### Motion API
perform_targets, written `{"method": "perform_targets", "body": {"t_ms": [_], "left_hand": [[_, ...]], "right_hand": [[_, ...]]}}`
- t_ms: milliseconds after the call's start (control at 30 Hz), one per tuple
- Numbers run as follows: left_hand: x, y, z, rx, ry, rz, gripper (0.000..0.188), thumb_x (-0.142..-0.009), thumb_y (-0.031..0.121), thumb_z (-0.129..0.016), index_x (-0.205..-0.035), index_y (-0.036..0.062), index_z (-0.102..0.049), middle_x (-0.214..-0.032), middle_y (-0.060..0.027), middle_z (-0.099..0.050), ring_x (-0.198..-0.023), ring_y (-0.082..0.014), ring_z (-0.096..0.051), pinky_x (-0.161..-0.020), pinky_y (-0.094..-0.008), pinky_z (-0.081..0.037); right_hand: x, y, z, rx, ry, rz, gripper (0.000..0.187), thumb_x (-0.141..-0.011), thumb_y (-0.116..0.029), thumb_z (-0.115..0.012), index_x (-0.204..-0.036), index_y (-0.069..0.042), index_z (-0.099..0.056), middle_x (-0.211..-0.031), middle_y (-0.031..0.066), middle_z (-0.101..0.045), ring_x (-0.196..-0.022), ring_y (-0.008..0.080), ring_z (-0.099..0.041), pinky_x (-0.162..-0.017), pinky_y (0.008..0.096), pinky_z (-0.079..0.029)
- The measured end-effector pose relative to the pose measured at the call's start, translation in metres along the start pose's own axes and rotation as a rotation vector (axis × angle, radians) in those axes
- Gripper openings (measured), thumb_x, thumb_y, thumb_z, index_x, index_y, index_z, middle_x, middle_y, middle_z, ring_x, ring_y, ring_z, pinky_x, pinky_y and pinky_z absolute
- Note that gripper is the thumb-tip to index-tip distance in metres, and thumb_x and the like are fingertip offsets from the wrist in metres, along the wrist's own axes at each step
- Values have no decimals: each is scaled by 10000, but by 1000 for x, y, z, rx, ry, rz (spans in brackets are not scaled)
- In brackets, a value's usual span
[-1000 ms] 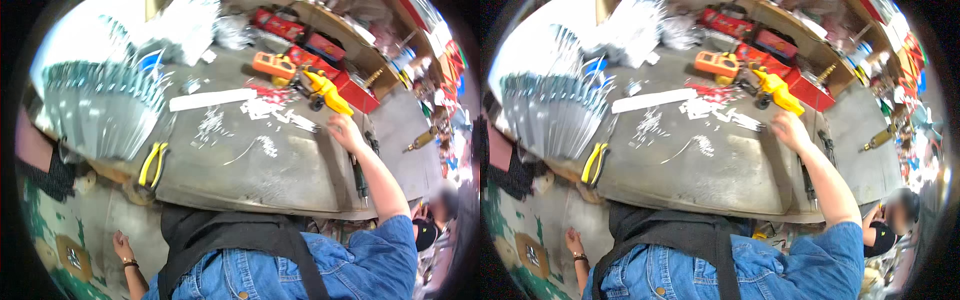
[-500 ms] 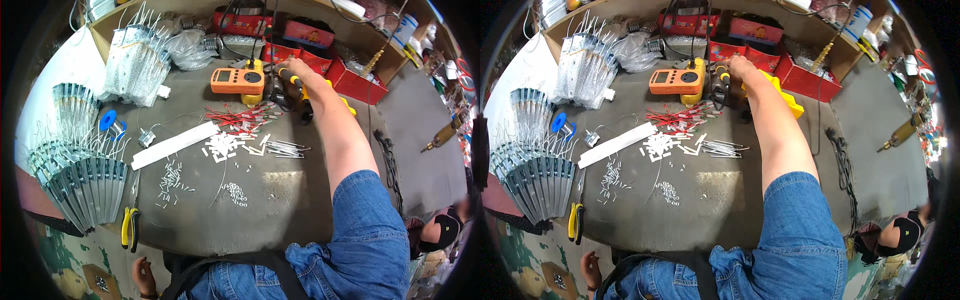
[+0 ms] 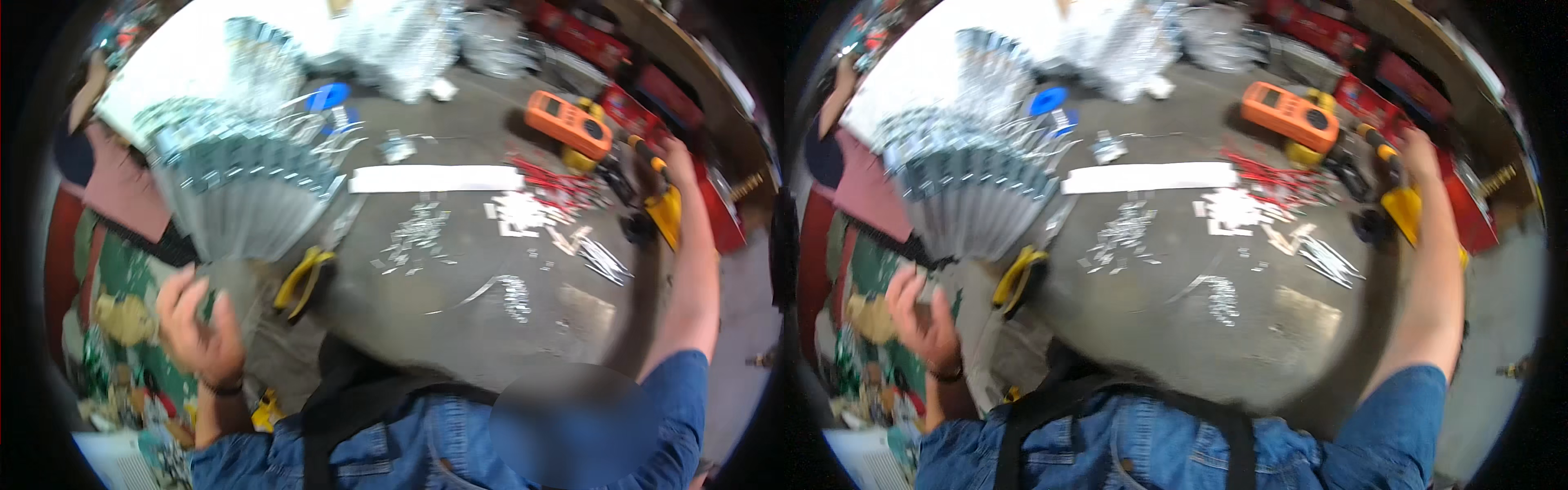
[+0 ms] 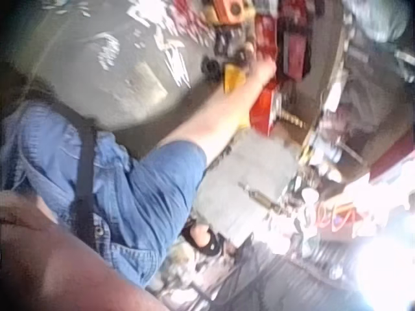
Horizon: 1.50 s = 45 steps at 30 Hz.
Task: The person assembles a handheld cutting tool by fitting metal plates and electrical components into a plastic housing, securing parts with an electric screwdriver, and soldering wire connections using a soldering iron.
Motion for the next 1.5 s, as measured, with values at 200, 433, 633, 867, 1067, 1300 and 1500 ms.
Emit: {"method": "perform_targets", "body": {"t_ms": [200,433,633,867,1067,1300,1500], "left_hand": [[-16,-26,-17,-24,57,198,322,-838,127,-727,-1070,17,-534,-1279,-208,-533,-1197,-330,-509,-1035,-409,-368],[-23,-65,-23,200,118,322,292,-850,132,-751,-965,18,-508,-1197,-143,-568,-1073,-209,-533,-973,-338,-397],[-29,25,-27,606,252,54,348,-669,-46,-786,-828,50,-492,-1216,-197,-537,-1078,-284,-541,-933,-357,-436],[35,178,-101,793,-814,-393,511,-603,54,-834,-1023,49,-542,-1204,-200,-546,-1127,-402,-515,-974,-463,-421],[20,251,-98,770,-852,-505,658,-644,220,-833,-1201,17,-547,-1205,-192,-543,-1139,-382,-523,-997,-438,-419],[34,292,-117,556,-855,-630,390,-712,257,-769,-1010,38,-645,-1100,-115,-616,-1077,-317,-564,-935,-414,-447],[11,282,-131,924,-818,-451,101,-802,98,-728,-864,33,-681,-880,-124,-678,-849,-302,-647,-770,-366,-517]], "right_hand": [[81,-32,67,-285,241,43,378,-981,-274,-583,-1236,6,-593,-1224,75,-620,-1095,184,-586,-955,286,-432],[302,-148,66,-1160,-38,-160,359,-1019,-210,-520,-1327,-26,-507,-1255,72,-596,-1057,137,-587,-901,283,-465],[441,-214,28,-1253,-195,-225,271,-951,-210,-587,-1109,9,-580,-1270,183,-563,-1087,259,-601,-963,390,-466],[476,-255,11,-1431,-331,-209,170,-939,-115,-585,-1040,22,-590,-1217,197,-589,-1142,264,-565,-987,406,-431],[494,-259,-2,-1412,-335,-273,212,-964,-132,-580,-1113,17,-600,-1186,142,-635,-1055,200,-619,-947,347,-468],[497,-263,-26,-1322,-385,-308,248,-952,-172,-635,-1140,-12,-621,-986,8,-653,-896,60,-582,-793,228,-481],[481,-255,-6,-908,-132,-143,245,-913,-190,-684,-1058,3,-642,-915,18,-661,-779,62,-591,-702,237,-495]]}}
Point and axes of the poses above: each hand's wrist, its own x-axis away from the middle knuckle, its own z-axis out of the back of the hand, y = z × x, the point moved 9 cm from there along -x, towards the middle knuckle
